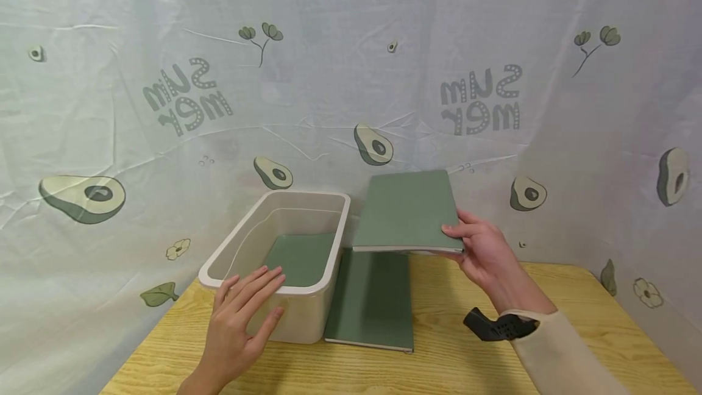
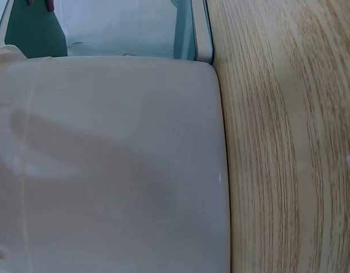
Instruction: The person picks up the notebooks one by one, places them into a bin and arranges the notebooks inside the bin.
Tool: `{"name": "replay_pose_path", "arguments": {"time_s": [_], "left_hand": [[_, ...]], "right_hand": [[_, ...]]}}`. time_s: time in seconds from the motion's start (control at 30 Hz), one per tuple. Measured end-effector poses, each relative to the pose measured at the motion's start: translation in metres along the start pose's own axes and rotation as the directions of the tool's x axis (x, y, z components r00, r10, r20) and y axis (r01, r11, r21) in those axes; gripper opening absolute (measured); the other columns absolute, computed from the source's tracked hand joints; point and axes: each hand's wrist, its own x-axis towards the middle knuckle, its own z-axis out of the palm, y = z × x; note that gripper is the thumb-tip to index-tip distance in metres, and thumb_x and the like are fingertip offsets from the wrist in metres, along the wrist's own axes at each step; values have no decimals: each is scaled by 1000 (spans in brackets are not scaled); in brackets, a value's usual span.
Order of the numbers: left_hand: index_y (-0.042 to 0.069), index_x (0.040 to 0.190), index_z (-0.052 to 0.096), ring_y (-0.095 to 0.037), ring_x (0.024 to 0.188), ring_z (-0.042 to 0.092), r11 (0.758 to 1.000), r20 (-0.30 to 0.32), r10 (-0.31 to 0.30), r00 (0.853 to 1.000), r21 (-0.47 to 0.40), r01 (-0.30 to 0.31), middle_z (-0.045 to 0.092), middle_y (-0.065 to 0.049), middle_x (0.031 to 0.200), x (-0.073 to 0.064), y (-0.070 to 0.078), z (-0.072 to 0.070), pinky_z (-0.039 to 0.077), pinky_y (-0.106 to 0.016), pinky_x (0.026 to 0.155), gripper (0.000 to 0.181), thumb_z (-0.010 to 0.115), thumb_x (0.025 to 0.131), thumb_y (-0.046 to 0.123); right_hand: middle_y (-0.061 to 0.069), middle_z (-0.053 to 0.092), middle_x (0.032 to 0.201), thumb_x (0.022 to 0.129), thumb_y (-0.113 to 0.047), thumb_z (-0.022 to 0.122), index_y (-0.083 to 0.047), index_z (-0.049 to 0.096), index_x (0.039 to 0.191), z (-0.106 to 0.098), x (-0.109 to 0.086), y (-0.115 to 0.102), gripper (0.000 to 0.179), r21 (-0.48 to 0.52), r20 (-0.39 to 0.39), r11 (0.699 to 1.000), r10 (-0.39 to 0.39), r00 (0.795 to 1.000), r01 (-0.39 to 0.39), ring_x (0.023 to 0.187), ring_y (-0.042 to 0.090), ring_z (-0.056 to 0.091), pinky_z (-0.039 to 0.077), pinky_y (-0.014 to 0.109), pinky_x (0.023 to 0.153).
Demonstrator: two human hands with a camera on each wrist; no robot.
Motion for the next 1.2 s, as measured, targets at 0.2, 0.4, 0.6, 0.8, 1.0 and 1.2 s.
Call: {"name": "replay_pose_path", "arguments": {"time_s": [0.2, 0.4, 0.6, 0.8, 1.0, 1.2], "left_hand": [[17, 139, 71, -28, 131, 64, 1000, 13, -6, 1000, 3, 6, 73, -6, 138, -1, 1, 0, 26, -40, 122, 43, 56, 109, 44], [16, 138, 72, -29, 131, 65, 1000, 8, -3, 1000, 7, 3, 73, -6, 138, 0, 1, 0, 27, -42, 121, 42, 57, 109, 42], [15, 137, 72, -29, 130, 65, 1000, 4, -1, 1000, 11, 1, 74, -7, 137, 1, 1, 1, 26, -40, 121, 43, 57, 109, 43], [14, 137, 73, -29, 130, 65, 1000, 9, -4, 1000, 16, 4, 74, -6, 138, 0, 2, 1, 26, -41, 122, 43, 56, 109, 44], [13, 136, 73, -28, 131, 64, 1000, 10, 1, 1000, 20, -1, 73, -7, 138, 0, 2, 3, 26, -41, 122, 44, 56, 109, 44], [13, 136, 73, -28, 131, 64, 1000, 1, 6, 1000, 22, -6, 73, -7, 137, 0, 1, 4, 26, -41, 122, 44, 56, 109, 44]], "right_hand": [[5, 37, 166, 108, 5, 48, -22, -12, 170, 4, 5, 0, 90, 9, 10, 1000, -19, 1000, 19, 107, 7, 76, 64, 37, 88], [8, -14, 180, 110, 3, 42, -21, -14, 170, 10, 10, 3, 85, -45, 5, 999, -26, 1000, 26, 106, 2, 73, 63, 33, 90], [14, -8, 180, 111, 2, 40, -15, -10, 170, 18, 16, 8, 80, -95, 13, 994, -52, 999, 53, 107, -2, 71, 63, 31, 91], [13, -2, 181, 111, 3, 40, -15, -7, 171, 27, 21, 11, 79, -85, 18, 995, -49, 999, 50, 109, -3, 70, 62, 30, 93], [10, -1, 181, 111, 1, 41, -17, -7, 171, 36, 25, 12, 79, -85, 18, 996, -38, 999, 39, 109, -3, 70, 61, 29, 94], [12, 3, 181, 111, 2, 39, -15, -1, 172, 47, 29, 16, 75, -58, 18, 998, -34, 999, 35, 107, 2, 73, 62, 29, 92]]}}
